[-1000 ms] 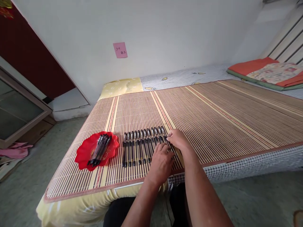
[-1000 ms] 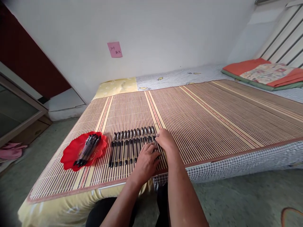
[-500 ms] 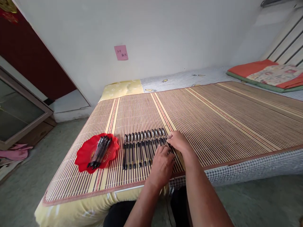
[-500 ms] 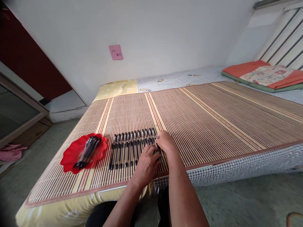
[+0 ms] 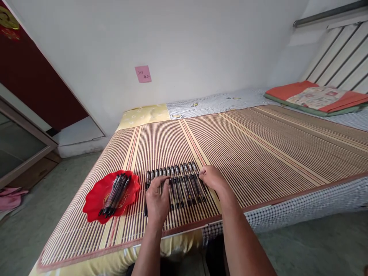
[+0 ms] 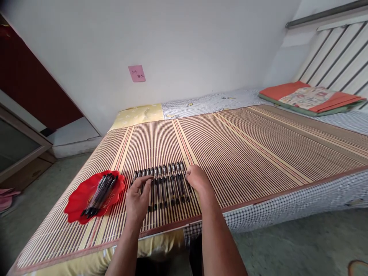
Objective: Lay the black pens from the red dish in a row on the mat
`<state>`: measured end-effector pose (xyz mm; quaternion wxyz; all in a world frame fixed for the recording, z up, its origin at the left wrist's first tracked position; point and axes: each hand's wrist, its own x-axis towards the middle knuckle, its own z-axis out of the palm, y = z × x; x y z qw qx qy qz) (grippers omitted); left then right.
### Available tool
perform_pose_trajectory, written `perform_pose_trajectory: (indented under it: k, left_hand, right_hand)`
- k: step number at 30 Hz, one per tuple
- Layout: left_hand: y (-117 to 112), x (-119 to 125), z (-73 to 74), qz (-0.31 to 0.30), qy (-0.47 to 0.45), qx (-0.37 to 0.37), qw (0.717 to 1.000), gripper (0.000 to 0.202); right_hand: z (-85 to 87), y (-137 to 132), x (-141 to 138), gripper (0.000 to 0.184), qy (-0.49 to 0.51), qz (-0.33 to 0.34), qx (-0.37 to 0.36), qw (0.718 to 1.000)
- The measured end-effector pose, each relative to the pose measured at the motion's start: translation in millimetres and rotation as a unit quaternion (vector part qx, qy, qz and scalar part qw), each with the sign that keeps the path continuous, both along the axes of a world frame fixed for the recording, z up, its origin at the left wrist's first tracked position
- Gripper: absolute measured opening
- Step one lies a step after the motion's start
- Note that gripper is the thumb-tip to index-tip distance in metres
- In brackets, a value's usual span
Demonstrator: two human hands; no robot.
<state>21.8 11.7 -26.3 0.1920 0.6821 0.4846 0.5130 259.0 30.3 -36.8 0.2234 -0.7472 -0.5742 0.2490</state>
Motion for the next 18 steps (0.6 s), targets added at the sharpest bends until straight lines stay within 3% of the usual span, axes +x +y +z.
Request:
perform_pose_trajectory:
  k: [7, 18]
  left_hand:
    - [3.8, -11.5, -4.3, 0.080, -0.062, -0.021, 0.995, 0.020]
    - [5.4, -13.1, -3.6, 0.102, -0.121, -0.018, 0.987, 0.021]
  right_hand:
    - [0.9, 0.6, -0.9, 0.009, 0.008, 0.000, -0.011, 1.000]
    - [12.7, -5.6, -3.0, 0.029, 0.009, 0.003, -0.039, 0.999]
